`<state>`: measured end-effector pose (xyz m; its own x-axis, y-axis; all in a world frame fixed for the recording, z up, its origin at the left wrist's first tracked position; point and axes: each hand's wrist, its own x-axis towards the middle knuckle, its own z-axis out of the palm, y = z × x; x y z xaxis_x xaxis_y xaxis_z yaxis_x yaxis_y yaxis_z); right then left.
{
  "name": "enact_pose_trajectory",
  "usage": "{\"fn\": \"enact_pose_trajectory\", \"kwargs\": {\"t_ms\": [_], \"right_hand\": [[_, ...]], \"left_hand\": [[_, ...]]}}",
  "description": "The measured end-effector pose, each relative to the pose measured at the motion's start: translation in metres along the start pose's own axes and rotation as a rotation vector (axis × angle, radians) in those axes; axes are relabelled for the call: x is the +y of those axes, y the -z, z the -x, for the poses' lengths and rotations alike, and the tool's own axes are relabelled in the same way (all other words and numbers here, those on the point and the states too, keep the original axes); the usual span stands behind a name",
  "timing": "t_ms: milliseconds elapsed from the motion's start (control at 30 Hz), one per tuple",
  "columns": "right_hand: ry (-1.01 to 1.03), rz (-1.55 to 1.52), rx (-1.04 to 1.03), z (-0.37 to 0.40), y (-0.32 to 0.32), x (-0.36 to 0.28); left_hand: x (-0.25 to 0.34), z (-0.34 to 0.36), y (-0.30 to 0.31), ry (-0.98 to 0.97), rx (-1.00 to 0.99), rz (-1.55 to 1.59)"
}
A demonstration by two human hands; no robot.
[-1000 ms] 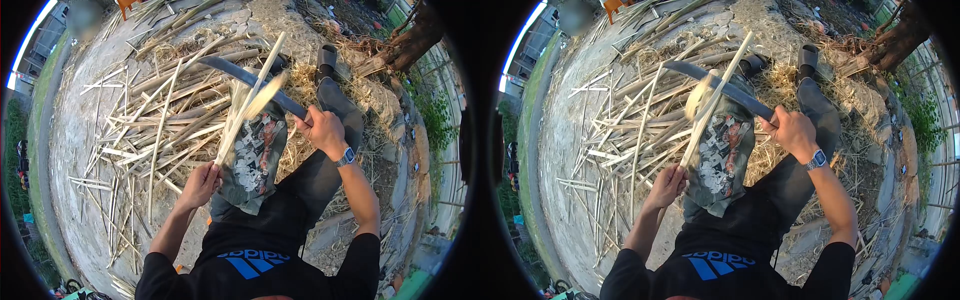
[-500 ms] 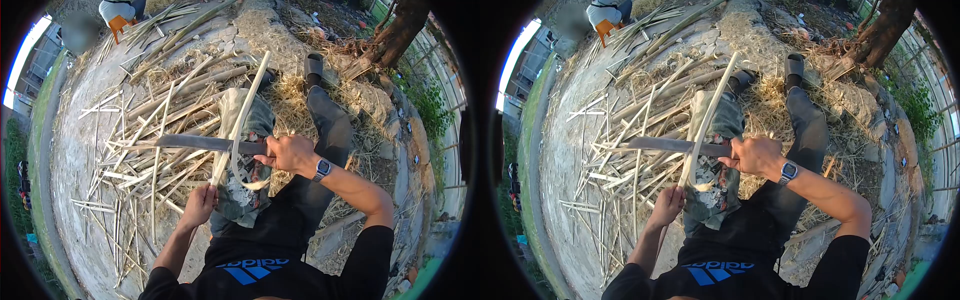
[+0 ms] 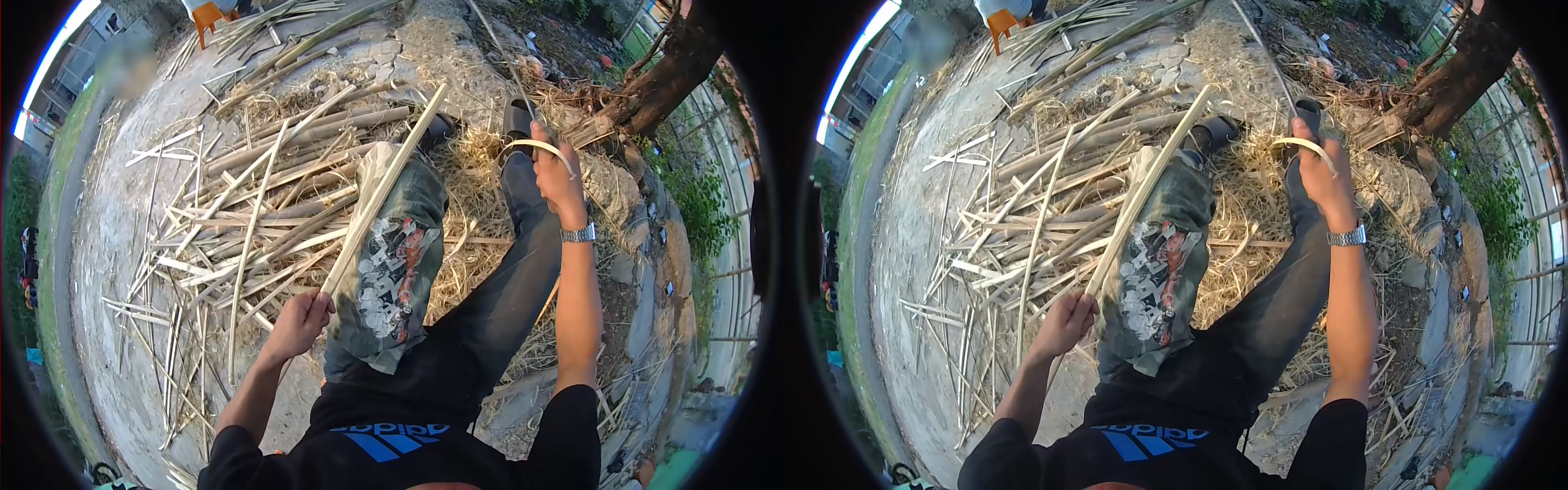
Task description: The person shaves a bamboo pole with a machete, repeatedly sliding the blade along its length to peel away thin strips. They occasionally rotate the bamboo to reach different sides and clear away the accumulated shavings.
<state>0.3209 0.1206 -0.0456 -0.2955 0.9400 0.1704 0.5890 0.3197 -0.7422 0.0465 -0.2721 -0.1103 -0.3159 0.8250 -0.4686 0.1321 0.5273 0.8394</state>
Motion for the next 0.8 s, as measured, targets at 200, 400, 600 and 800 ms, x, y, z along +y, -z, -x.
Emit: {"fn": "enact_pose_trajectory", "kwargs": {"t_ms": [200,400,600,800], "right_hand": [[-0.206,-0.166,-0.136,-0.027,-0.006,0.014],[0.195,0.047,-0.007,0.031,-0.027,0.004],[0.278,0.013,-0.546,0.165,-0.086,-0.057],[0.289,0.206,-0.364,0.115,-0.097,-0.02]], "left_hand": [[0.014,0.005,-0.003,-0.012,0.062,-0.039],[0.008,0.002,-0.022,-0.131,0.251,-0.172],[0.024,-0.012,-0.039,-0.223,0.29,-0.292],[0.024,0.005,-0.038,-0.294,0.31,-0.399]]}}
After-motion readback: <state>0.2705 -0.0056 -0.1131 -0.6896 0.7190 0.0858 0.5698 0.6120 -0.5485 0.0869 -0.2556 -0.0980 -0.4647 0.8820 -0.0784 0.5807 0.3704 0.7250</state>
